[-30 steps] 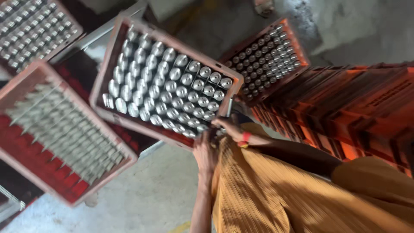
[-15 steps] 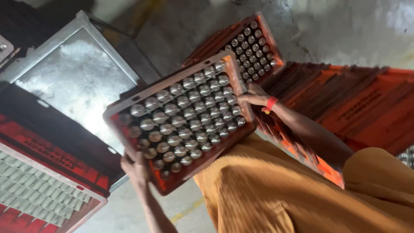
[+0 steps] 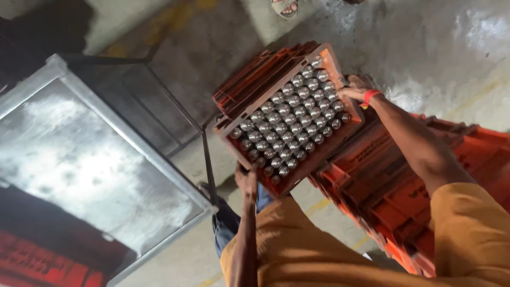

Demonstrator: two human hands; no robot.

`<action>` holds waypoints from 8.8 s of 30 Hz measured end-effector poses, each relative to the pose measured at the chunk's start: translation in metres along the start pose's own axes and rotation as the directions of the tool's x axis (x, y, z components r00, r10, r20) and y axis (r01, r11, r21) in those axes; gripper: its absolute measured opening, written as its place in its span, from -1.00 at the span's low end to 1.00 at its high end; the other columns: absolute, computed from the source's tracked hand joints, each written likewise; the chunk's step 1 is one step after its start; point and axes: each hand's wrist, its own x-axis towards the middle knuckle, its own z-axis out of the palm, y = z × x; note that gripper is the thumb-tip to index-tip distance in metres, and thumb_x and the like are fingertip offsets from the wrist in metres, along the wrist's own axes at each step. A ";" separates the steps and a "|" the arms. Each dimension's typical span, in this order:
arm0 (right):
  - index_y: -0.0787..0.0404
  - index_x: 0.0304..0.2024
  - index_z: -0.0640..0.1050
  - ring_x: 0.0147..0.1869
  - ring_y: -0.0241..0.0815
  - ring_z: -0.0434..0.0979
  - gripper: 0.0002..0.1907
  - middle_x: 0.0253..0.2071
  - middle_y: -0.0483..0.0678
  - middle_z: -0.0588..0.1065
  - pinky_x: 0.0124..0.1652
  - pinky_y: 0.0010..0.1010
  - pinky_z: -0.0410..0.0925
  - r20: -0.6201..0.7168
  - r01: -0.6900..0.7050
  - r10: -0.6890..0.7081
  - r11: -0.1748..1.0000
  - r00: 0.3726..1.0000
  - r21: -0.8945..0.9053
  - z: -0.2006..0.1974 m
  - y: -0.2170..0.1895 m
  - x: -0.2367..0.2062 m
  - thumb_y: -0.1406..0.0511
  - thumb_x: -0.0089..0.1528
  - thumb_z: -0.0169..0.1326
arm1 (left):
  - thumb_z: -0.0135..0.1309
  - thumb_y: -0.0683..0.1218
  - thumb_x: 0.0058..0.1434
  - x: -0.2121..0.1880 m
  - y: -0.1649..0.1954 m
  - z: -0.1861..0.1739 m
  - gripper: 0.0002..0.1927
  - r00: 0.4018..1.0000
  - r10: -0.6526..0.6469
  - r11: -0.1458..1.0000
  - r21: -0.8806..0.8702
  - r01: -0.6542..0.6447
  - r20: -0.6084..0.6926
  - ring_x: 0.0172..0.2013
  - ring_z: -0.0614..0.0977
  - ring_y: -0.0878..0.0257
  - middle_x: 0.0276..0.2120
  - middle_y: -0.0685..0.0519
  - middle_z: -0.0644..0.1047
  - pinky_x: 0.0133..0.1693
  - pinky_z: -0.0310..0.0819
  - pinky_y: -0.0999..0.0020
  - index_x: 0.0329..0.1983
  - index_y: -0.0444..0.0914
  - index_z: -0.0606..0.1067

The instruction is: The person picks metal cap-shaped parts one at a time from a divider crate and places them upright into the compartments of an adjacent grid crate, using a metal rod in one hand to help seat each part. After filling a crate, the person carries it and stacks it on a pile, then resumes filling another crate.

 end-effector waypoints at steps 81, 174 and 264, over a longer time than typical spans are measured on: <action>0.20 -0.28 0.61 -0.24 0.17 0.66 -0.39 -0.36 0.17 0.61 -0.21 -0.03 0.47 0.034 0.620 -0.619 0.784 0.785 -0.034 0.378 -0.399 -0.293 -0.16 -0.05 0.20 | 0.28 -0.02 0.27 -0.128 -0.034 -0.531 -0.33 0.448 0.600 0.800 0.493 -0.341 -0.663 0.08 0.54 -0.22 0.10 -0.35 0.49 0.08 0.39 -0.02 0.30 -0.51 0.34; 0.12 -0.21 0.68 -0.49 -0.12 0.58 -0.47 -0.59 -0.07 0.58 -0.31 -0.25 0.41 0.723 0.931 -0.593 0.154 0.354 -0.330 0.950 -0.591 -0.659 -0.09 0.33 -0.12 | 0.11 -0.02 0.31 -0.343 -0.415 -0.881 -0.81 0.497 -0.653 0.430 -0.820 -0.378 -0.572 -0.44 0.66 0.26 -0.30 0.05 0.64 -0.48 0.47 0.37 -0.11 -0.20 0.54; 0.29 -0.27 0.68 -0.38 -0.21 0.60 -0.52 -0.38 -0.04 0.62 -0.35 -0.38 0.44 0.142 0.249 -0.288 0.938 0.947 0.240 1.486 -1.094 -0.772 0.04 -0.04 0.33 | 0.08 -0.11 0.34 -0.119 -0.427 -1.873 -0.84 0.800 0.343 0.939 0.180 -0.292 -0.492 -0.31 0.70 0.13 -0.30 -0.07 0.64 -0.26 0.59 0.28 -0.11 -0.30 0.54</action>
